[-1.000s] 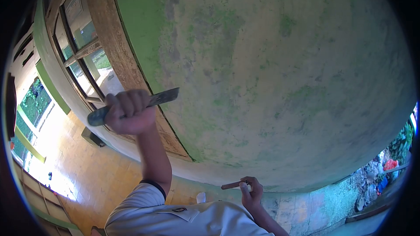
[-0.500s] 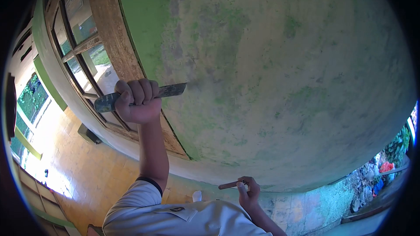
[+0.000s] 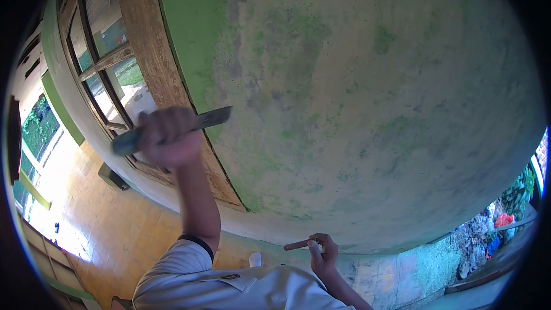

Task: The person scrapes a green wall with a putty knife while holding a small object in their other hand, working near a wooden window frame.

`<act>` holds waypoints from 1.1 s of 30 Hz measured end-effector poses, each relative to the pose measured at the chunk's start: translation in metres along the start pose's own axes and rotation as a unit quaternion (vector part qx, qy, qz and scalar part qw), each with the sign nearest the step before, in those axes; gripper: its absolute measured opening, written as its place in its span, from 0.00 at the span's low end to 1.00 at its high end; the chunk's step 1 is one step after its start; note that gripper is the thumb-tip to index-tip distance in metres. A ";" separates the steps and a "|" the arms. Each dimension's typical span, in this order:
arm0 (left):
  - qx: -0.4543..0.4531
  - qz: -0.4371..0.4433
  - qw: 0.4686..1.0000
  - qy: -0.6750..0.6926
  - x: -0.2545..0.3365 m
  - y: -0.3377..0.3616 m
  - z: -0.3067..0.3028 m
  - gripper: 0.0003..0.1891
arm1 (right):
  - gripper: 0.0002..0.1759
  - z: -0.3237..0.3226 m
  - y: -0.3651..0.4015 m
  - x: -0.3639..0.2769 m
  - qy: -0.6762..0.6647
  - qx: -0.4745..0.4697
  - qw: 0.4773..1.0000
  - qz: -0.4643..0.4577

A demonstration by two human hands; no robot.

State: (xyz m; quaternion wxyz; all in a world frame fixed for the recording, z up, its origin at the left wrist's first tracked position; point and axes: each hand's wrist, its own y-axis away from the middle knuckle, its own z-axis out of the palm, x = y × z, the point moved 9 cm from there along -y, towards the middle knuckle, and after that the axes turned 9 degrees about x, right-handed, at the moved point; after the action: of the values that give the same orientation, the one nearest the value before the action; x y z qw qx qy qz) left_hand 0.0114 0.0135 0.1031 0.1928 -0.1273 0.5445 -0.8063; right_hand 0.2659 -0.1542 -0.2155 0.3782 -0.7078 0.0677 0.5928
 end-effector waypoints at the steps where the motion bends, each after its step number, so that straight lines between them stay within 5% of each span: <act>1: 0.003 0.000 1.000 -0.001 -0.002 0.002 -0.002 0.11 | 0.11 0.001 0.001 0.001 -0.005 -0.005 1.000 0.010; 3: -0.014 -0.035 0.997 -0.074 -0.015 0.002 -0.002 0.10 | 0.10 0.003 0.001 0.000 -0.009 -0.012 1.000 0.015; 6: 0.003 0.028 0.999 0.031 0.025 -0.006 0.002 0.10 | 0.10 0.002 -0.001 -0.007 0.004 -0.012 1.000 0.003; 10: 0.047 -0.025 0.999 -0.001 -0.008 -0.002 -0.012 0.10 | 0.09 0.001 0.006 0.004 -0.023 -0.010 0.998 0.057; 13: -0.031 -0.007 0.999 -0.033 0.005 -0.004 0.009 0.10 | 0.09 -0.002 0.007 0.002 -0.015 -0.012 0.999 0.035; 16: -0.017 0.017 1.000 0.007 0.025 -0.011 0.016 0.10 | 0.08 -0.001 0.004 -0.002 -0.033 0.005 0.998 0.056; 19: 0.043 -0.144 0.989 -0.007 -0.054 0.014 -0.008 0.11 | 0.09 -0.002 0.015 0.005 -0.019 -0.005 0.998 0.066; 22: 0.051 -0.161 0.983 -0.065 -0.049 0.071 -0.012 0.12 | 0.10 0.002 0.013 -0.004 -0.007 -0.007 1.000 0.015; 23: -0.043 -0.221 0.974 -0.013 -0.042 0.089 0.004 0.07 | 0.10 0.000 0.013 -0.004 -0.006 0.003 1.000 0.022; 27: 0.098 -0.593 0.790 -0.124 -0.046 0.282 -0.062 0.12 | 0.08 -0.007 0.024 0.020 -0.038 0.021 0.994 0.096; 30: 0.090 -0.758 0.614 -0.202 -0.015 0.430 -0.101 0.27 | 0.04 0.000 0.038 0.040 -0.076 0.011 0.977 0.199; 33: 0.057 -0.832 0.509 -0.213 0.022 0.493 -0.086 0.34 | 0.09 0.021 0.045 0.050 -0.061 -0.067 0.979 0.182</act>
State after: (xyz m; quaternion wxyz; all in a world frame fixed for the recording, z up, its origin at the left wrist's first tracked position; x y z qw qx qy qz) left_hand 0.0409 -0.0890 -0.3859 -0.4490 -0.6789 0.0847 -0.5748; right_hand 0.2390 -0.1556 -0.2804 0.2193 -0.6701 0.1319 0.6967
